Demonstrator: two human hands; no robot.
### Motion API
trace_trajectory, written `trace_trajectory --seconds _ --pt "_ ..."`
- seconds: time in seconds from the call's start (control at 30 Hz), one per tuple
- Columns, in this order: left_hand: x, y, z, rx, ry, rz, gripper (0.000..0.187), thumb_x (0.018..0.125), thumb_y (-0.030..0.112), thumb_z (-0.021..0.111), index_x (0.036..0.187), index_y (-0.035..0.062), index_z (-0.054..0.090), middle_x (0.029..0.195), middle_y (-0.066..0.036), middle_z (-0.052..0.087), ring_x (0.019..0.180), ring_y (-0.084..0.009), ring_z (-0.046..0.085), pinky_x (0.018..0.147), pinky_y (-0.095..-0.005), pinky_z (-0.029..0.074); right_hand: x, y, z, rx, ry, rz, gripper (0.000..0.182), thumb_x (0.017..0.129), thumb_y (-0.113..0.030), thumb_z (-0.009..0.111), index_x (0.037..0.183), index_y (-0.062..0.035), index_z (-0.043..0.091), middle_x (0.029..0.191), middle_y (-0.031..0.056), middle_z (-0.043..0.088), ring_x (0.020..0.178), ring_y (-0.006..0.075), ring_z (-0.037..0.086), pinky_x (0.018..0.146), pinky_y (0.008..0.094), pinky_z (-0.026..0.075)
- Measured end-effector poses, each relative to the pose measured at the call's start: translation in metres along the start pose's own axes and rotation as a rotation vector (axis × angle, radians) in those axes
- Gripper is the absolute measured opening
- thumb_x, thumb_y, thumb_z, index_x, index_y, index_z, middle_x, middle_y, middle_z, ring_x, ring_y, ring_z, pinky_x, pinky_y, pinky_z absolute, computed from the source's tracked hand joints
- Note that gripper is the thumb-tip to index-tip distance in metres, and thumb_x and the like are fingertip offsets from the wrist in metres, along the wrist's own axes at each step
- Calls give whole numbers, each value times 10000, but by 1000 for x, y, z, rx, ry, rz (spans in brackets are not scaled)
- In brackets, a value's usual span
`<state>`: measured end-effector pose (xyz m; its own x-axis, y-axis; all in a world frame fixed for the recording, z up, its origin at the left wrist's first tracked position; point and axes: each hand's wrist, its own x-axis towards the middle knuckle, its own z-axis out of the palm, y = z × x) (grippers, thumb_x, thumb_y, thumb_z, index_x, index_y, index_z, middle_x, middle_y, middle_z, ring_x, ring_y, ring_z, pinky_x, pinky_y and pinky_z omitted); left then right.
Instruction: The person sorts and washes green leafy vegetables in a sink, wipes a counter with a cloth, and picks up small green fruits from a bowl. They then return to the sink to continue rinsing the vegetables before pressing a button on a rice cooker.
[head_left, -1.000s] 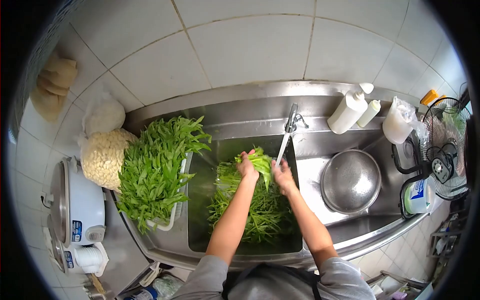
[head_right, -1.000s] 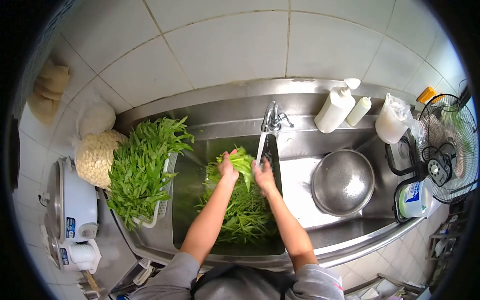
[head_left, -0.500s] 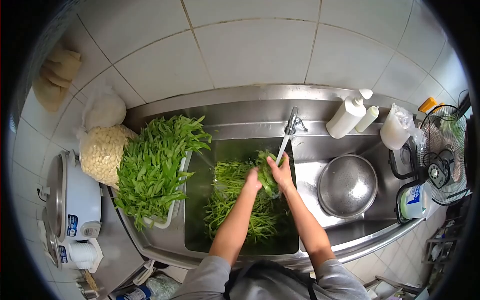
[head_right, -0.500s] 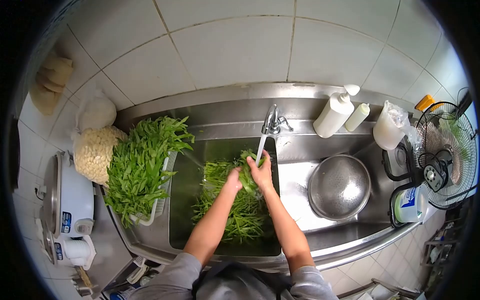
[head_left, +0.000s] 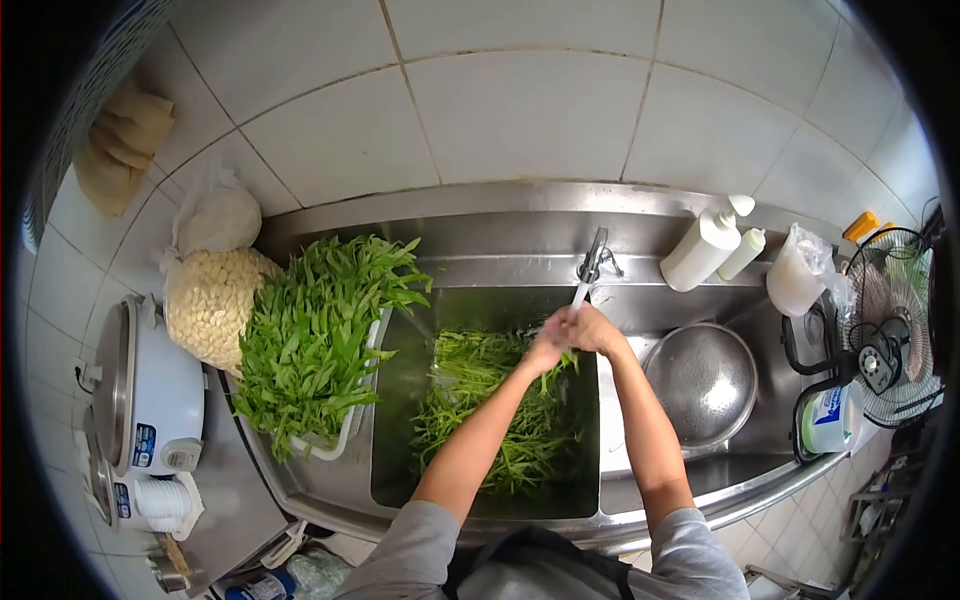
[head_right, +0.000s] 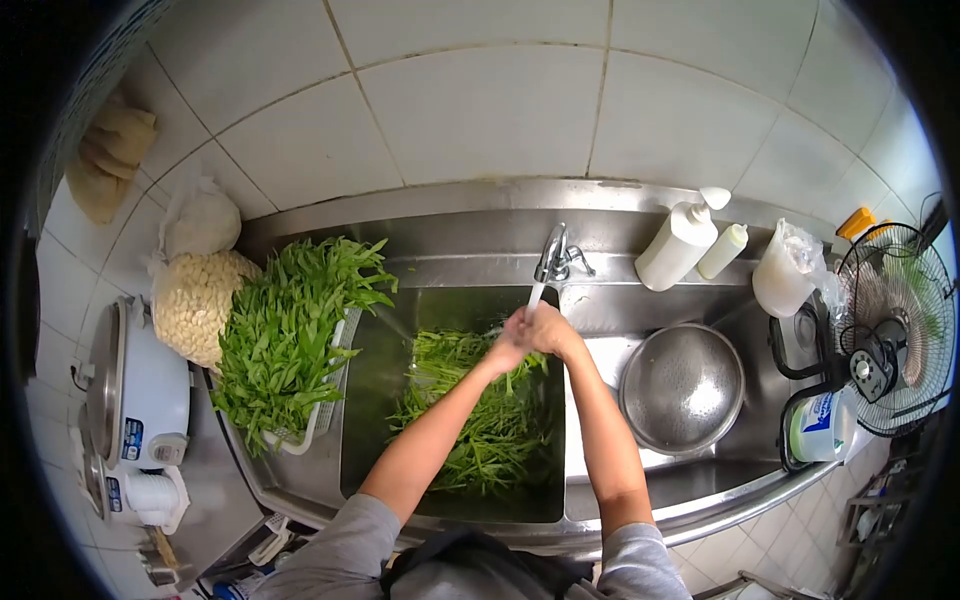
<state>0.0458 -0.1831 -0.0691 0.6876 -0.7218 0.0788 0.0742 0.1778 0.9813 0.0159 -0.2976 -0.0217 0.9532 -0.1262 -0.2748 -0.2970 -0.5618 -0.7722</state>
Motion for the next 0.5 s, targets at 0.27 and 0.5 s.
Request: trace_trajectory --seconds 0.27,0.5 --pt "15 19 3 904 -414 -378 223 900 256 466 1062 137 561 1010 -127 595 870 -227 567 756 -360 432 45 109 -36 1 885 39 333 801 -84 539 1130 -40 524 1045 179 574 959 298 562 828 353 435" --pt "33 45 2 934 -448 -299 298 898 281 462 1122 95 525 1036 -161 575 929 -277 565 824 -374 439 72 138 -75 -199 556 123 305 868 -218 472 1048 17 546 971 169 589 889 289 561 786 348 429"
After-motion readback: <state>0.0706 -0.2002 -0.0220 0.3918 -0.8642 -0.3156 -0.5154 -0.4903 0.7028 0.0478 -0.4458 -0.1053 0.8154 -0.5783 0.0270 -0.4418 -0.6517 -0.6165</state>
